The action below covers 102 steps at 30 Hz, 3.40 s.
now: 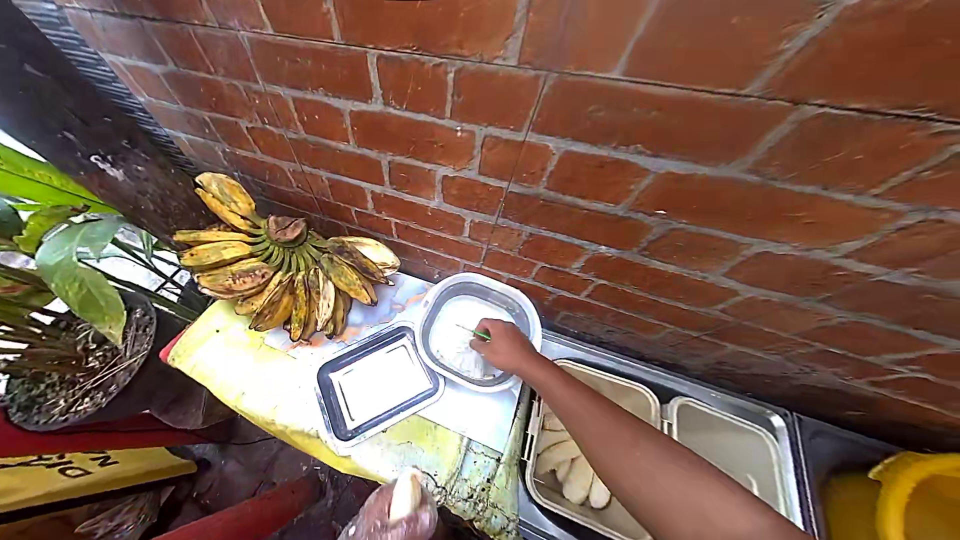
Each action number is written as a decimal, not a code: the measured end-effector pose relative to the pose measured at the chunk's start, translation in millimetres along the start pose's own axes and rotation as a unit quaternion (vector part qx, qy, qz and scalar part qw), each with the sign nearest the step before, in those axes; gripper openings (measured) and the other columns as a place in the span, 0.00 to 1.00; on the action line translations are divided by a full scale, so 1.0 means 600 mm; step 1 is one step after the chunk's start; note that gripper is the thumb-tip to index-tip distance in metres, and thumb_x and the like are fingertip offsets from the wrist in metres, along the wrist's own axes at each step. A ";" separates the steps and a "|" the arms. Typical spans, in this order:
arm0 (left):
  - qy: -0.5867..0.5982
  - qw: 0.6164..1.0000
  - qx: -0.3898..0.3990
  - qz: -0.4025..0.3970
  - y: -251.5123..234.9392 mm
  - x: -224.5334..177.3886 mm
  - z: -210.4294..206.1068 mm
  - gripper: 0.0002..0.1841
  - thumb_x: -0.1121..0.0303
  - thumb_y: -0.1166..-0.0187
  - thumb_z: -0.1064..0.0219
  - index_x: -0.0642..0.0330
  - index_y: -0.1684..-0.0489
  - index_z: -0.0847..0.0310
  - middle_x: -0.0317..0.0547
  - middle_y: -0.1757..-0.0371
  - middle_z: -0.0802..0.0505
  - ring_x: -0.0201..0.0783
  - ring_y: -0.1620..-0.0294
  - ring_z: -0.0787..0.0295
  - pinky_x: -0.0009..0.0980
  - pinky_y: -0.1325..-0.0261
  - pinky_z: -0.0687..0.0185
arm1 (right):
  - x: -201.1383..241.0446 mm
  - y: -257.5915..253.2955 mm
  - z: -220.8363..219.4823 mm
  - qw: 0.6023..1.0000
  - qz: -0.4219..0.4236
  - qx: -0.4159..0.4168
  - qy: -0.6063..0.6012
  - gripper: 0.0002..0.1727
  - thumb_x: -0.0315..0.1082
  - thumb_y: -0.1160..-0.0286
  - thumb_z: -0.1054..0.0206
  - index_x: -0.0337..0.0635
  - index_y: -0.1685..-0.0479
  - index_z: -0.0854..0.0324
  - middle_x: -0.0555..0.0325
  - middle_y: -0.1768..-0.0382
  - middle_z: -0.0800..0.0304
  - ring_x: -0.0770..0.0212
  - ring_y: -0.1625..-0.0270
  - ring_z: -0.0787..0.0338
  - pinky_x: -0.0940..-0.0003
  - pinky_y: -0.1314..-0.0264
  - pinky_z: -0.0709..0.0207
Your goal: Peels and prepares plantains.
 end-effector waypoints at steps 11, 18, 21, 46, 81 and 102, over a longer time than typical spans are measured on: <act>-0.213 0.907 -0.362 0.029 -0.307 -0.002 -0.051 0.25 0.51 0.29 0.19 0.66 0.50 0.13 0.54 0.66 0.08 0.48 0.69 0.11 0.49 0.59 0.12 | -0.111 0.305 0.176 0.901 -0.021 -0.219 -0.373 0.08 0.36 0.15 0.35 0.43 0.52 0.14 0.60 0.72 0.15 0.68 0.79 0.25 0.71 0.79 0.33; -0.233 0.867 -0.439 -0.029 -0.319 0.041 -0.078 0.23 0.58 0.29 0.18 0.68 0.46 0.15 0.55 0.64 0.08 0.48 0.67 0.11 0.51 0.56 0.13 | -0.253 0.529 0.269 0.891 -0.040 -0.380 -0.246 0.13 0.38 0.15 0.34 0.47 0.41 0.09 0.64 0.62 0.05 0.72 0.64 0.10 0.72 0.61 0.14; -0.224 0.867 -0.445 -0.023 -0.279 0.062 -0.097 0.20 0.60 0.26 0.20 0.67 0.47 0.16 0.51 0.68 0.10 0.42 0.74 0.14 0.44 0.65 0.12 | -0.329 0.590 0.217 0.911 -0.097 -0.355 -0.188 0.17 0.45 0.18 0.33 0.53 0.36 0.11 0.64 0.74 0.15 0.67 0.77 0.20 0.62 0.74 0.21; 0.198 0.971 -0.092 -0.100 -0.135 -0.092 -0.293 0.23 0.52 0.04 0.65 0.53 0.33 0.27 0.46 0.62 0.09 0.37 0.74 0.11 0.29 0.77 0.13 | -0.133 0.569 0.092 0.943 0.106 -0.144 -0.281 0.26 0.54 0.07 0.52 0.45 0.47 0.14 0.59 0.70 0.15 0.64 0.70 0.18 0.60 0.65 0.20; 0.182 0.955 0.179 0.153 -0.133 -0.008 -0.117 0.21 0.63 0.13 0.51 0.57 0.26 0.23 0.41 0.69 0.15 0.32 0.78 0.20 0.26 0.78 0.21 | -0.058 0.509 0.100 0.944 0.016 -0.320 -0.075 0.32 0.61 0.08 0.57 0.50 0.50 0.10 0.59 0.63 0.06 0.58 0.57 0.06 0.50 0.52 0.12; 0.353 0.932 -0.068 0.047 -0.191 -0.029 -0.265 0.19 0.56 0.06 0.63 0.57 0.58 0.30 0.41 0.77 0.17 0.35 0.82 0.16 0.27 0.79 0.16 | -0.088 0.561 -0.002 0.938 0.003 -0.113 -0.327 0.30 0.55 0.06 0.57 0.38 0.52 0.19 0.56 0.70 0.21 0.61 0.66 0.18 0.58 0.58 0.21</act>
Point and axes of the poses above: each hand's wrist, its own y-axis away from the middle knuckle, its own z-axis out of the back of the hand, x = y × z, the point moved 3 cm from there along -y, towards the middle knuckle
